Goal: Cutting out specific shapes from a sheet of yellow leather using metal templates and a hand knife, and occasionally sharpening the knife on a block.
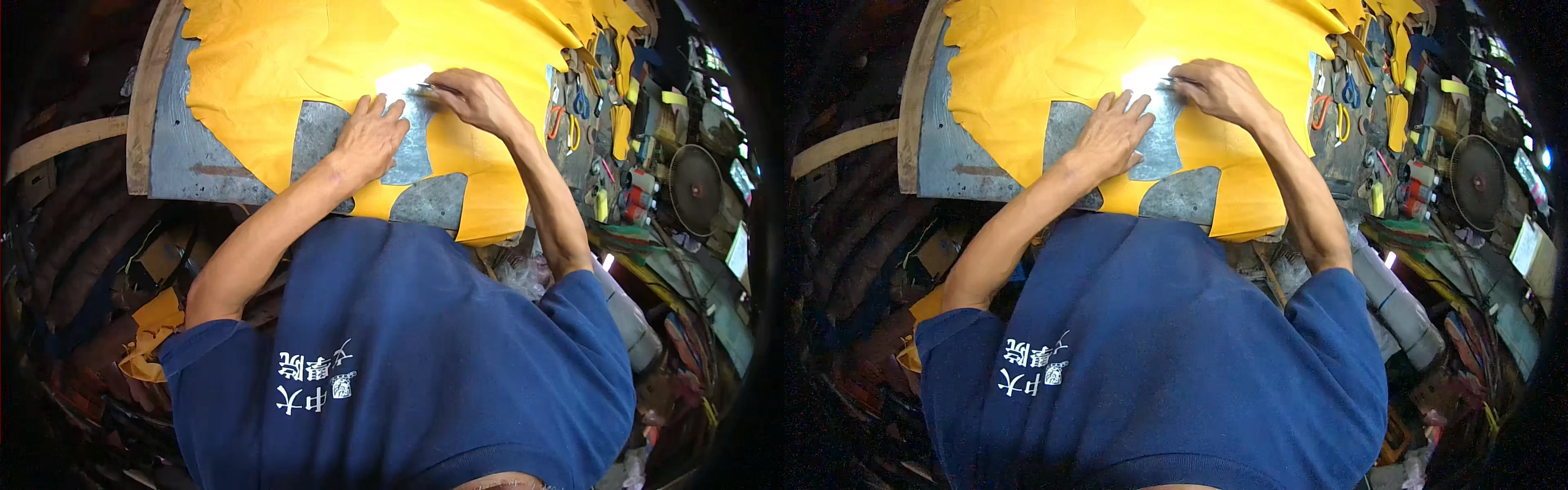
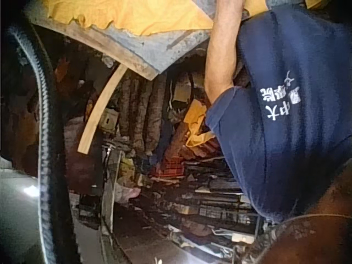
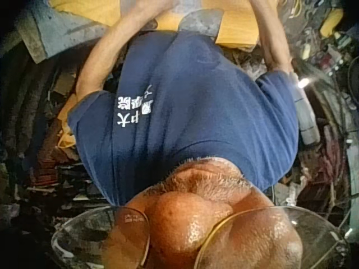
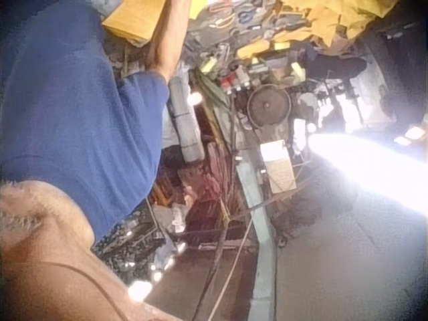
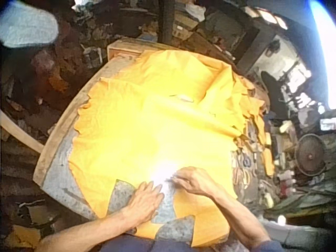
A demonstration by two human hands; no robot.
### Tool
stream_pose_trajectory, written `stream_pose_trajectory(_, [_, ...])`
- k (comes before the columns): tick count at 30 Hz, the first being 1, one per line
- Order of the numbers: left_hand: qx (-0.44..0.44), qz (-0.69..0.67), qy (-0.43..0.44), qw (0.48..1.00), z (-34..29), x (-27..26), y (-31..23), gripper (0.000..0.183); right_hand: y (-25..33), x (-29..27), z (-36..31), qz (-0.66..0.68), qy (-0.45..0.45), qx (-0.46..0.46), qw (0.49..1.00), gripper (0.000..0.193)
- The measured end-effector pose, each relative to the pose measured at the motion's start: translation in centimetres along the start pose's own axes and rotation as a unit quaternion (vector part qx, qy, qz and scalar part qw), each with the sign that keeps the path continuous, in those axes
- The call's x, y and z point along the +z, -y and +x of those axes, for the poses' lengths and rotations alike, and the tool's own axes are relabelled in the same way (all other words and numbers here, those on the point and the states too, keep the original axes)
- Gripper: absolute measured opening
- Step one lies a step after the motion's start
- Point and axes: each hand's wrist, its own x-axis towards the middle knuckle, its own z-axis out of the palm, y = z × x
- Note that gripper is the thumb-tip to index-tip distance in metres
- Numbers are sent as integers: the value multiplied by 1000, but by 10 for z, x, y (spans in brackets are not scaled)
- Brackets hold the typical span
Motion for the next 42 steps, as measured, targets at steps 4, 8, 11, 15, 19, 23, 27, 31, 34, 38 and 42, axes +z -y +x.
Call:
stream_pose_trajectory(4, [-28, 14, -8, 999, -2, -4, 0, 77, -13, 17, 47, 12, 47, -83, 995, 26])
stream_pose_trajectory(8, [-37, 2, 10, 999, -1, -10, 1, 79, -17, 17, 63, 15, 78, -113, 990, 26])
stream_pose_trajectory(11, [-35, 0, 6, 999, -1, -10, 1, 78, -19, 17, 68, 25, 93, -125, 987, 26])
stream_pose_trajectory(15, [-36, 10, 16, 999, 1, -10, 0, 77, -21, 19, 72, 42, 91, -148, 984, 25])
stream_pose_trajectory(19, [-37, 10, 20, 999, 2, -11, 0, 77, -18, 13, 74, 45, 103, -151, 982, 21])
stream_pose_trajectory(23, [-36, 15, 22, 999, 3, -10, 0, 77, -21, 20, 72, 30, 95, -161, 982, 20])
stream_pose_trajectory(27, [-38, 7, 17, 999, 4, -12, 1, 78, -19, 21, 73, -14, 111, -159, 981, 20])
stream_pose_trajectory(31, [-38, 5, 26, 999, 7, -15, 2, 81, -18, 18, 74, -25, 130, -159, 978, 22])
stream_pose_trajectory(34, [-44, -3, 40, 998, 9, -18, 2, 83, -21, 19, 73, -31, 126, -156, 979, 21])
stream_pose_trajectory(38, [-47, 31, 32, 998, 14, -18, 0, 86, -32, 12, 68, -30, 114, -150, 982, 20])
stream_pose_trajectory(42, [-46, 41, 54, 997, 19, -21, 0, 88, -44, 3, 64, -50, 115, -133, 983, 19])
